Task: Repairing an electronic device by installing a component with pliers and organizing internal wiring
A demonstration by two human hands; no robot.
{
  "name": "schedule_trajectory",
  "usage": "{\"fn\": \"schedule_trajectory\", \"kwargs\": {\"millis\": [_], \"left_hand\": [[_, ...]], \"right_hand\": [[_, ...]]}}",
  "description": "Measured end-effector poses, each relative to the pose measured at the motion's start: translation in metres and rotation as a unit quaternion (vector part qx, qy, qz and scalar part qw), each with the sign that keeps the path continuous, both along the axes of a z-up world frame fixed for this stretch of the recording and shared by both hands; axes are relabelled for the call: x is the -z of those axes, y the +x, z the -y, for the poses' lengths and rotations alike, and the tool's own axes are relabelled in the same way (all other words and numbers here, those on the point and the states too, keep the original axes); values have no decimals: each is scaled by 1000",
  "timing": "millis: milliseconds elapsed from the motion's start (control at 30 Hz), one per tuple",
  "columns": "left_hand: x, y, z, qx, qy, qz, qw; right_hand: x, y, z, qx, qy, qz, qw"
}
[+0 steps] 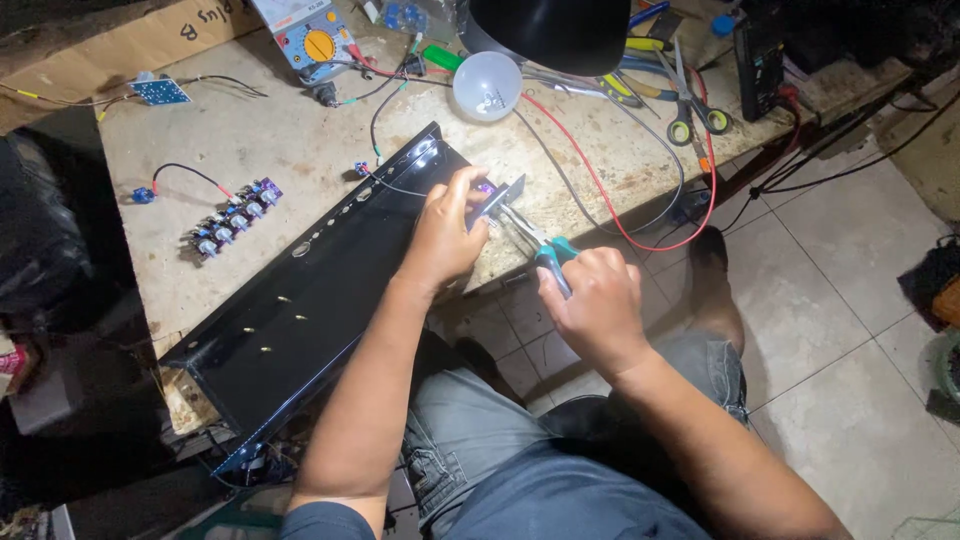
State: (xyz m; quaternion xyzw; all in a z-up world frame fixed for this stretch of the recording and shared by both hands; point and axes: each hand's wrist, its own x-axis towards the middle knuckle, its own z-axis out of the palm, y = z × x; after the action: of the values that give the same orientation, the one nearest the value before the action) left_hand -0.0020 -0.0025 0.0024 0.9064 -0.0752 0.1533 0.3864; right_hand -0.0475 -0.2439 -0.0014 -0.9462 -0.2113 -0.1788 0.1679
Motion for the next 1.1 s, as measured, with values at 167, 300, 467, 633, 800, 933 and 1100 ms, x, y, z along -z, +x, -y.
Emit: {"fn": "schedule_trajectory", "kwargs": {"millis": [167,300,467,633,800,933,1100], "left_hand": [[0,-1,0,2,3,3,1000],[0,-3,-1,3,7,2,1000],[4,-1,-1,2,2,6,1000],[6,1,-2,4,1,14,1000],[-1,-2,0,12,-42,4,999],[0,-2,-1,14,-42,5,999],[3,-1,-1,12,-40,10,999]], "right_hand": [[20,17,5,-15,140,-147,979],[-4,26,5,53,270,-391,878],[-7,33,1,71,338,-436,831],[-4,40,9,46,316,-442,838],[7,47,11,36,287,-407,866],[6,45,10,35,294,-406,865],[2,44,6,22,392,-415,820]]}}
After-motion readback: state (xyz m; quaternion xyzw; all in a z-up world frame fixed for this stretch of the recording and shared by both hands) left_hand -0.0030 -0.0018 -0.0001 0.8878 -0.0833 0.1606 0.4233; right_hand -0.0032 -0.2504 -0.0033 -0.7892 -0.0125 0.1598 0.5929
